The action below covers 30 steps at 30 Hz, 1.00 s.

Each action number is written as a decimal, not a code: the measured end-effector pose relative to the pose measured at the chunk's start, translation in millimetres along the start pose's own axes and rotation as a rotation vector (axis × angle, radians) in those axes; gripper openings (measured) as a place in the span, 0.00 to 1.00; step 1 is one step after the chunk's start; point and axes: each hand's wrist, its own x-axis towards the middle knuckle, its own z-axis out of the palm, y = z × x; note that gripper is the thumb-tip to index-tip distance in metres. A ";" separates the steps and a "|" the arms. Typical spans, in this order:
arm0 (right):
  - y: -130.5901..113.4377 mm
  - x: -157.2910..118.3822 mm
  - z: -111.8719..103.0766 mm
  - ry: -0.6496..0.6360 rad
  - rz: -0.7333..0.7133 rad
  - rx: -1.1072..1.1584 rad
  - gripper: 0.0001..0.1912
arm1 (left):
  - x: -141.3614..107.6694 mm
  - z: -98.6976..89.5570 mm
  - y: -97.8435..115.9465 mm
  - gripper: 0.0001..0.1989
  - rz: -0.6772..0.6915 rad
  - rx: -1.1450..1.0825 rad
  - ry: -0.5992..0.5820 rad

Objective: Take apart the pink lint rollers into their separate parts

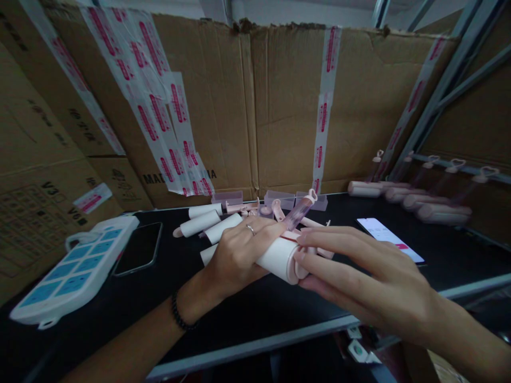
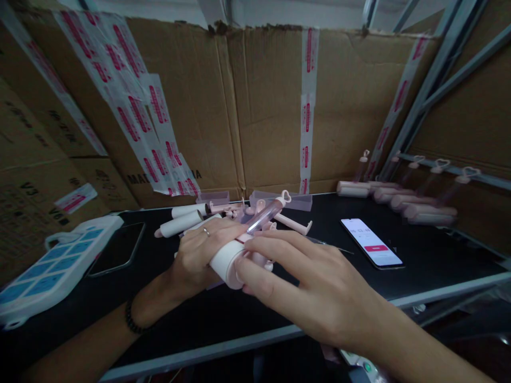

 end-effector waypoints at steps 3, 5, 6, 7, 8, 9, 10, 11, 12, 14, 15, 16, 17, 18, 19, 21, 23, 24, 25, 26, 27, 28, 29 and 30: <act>8.2 3.2 -4.0 -0.060 -0.048 -0.039 0.18 | 1.6 -2.2 2.5 0.23 -0.019 0.019 -0.007; 11.8 5.2 -5.0 -0.076 -0.091 -0.069 0.17 | 3.5 -4.2 3.8 0.23 -0.036 0.041 -0.031; 13.1 6.0 -4.7 -0.078 -0.115 -0.079 0.16 | 4.4 -5.2 4.4 0.22 -0.047 0.055 -0.050; 14.2 6.4 -4.1 -0.066 -0.141 -0.087 0.16 | 5.4 -6.0 4.9 0.22 -0.055 0.069 -0.069; 15.2 6.6 -3.2 -0.052 -0.155 -0.099 0.16 | 6.3 -6.7 5.4 0.22 -0.060 0.082 -0.085; 16.0 6.5 -2.1 -0.037 -0.162 -0.114 0.17 | 7.0 -7.2 5.7 0.22 -0.062 0.093 -0.096; 16.8 6.1 -1.0 -0.029 -0.165 -0.129 0.17 | 7.6 -7.5 5.9 0.22 -0.061 0.100 -0.107; 17.5 5.7 0.1 -0.024 -0.167 -0.144 0.18 | 8.1 -7.7 6.0 0.22 -0.058 0.105 -0.112; 18.0 5.3 1.0 -0.023 -0.167 -0.157 0.19 | 8.4 -7.8 5.9 0.22 -0.058 0.107 -0.115; 18.8 4.8 2.8 -0.029 -0.171 -0.169 0.20 | 8.8 -7.5 5.7 0.23 -0.065 0.099 -0.122; 19.0 4.8 3.8 -0.022 -0.181 -0.172 0.20 | 8.9 -7.1 5.7 0.24 -0.073 0.091 -0.123; 19.4 4.9 5.1 -0.011 -0.189 -0.178 0.20 | 9.0 -6.6 5.9 0.25 -0.084 0.082 -0.121; 19.8 4.9 6.7 0.007 -0.194 -0.187 0.21 | 9.0 -6.0 6.2 0.26 -0.097 0.072 -0.123; 20.4 4.8 8.6 0.026 -0.195 -0.199 0.21 | 8.9 -5.2 6.6 0.28 -0.111 0.061 -0.125; 21.1 4.5 10.7 0.039 -0.191 -0.212 0.21 | 8.9 -4.3 7.3 0.29 -0.127 0.050 -0.125; 23.0 3.4 15.2 0.055 -0.177 -0.234 0.21 | 8.9 -2.6 9.1 0.28 -0.161 0.028 -0.127; 25.0 2.1 19.2 0.063 -0.167 -0.239 0.22 | 9.3 -1.1 11.4 0.25 -0.194 0.018 -0.129; 25.8 1.7 20.8 0.067 -0.160 -0.238 0.22 | 9.7 -0.6 12.7 0.23 -0.208 0.021 -0.125; 26.4 1.5 22.2 0.073 -0.154 -0.237 0.22 | 10.1 -0.2 14.0 0.22 -0.218 0.027 -0.123; 26.9 1.5 23.2 0.081 -0.152 -0.240 0.22 | 10.5 0.1 15.3 0.21 -0.223 0.035 -0.116; 27.1 1.9 24.0 0.086 -0.150 -0.247 0.22 | 10.9 0.5 16.5 0.20 -0.225 0.044 -0.105; 27.1 2.5 24.6 0.092 -0.150 -0.256 0.22 | 11.0 0.8 17.6 0.19 -0.221 0.053 -0.090; 26.9 3.4 24.9 0.097 -0.153 -0.264 0.22 | 10.8 1.3 18.5 0.19 -0.217 0.065 -0.075; 26.4 4.4 25.1 0.101 -0.156 -0.267 0.22 | 10.3 1.8 19.2 0.19 -0.213 0.080 -0.059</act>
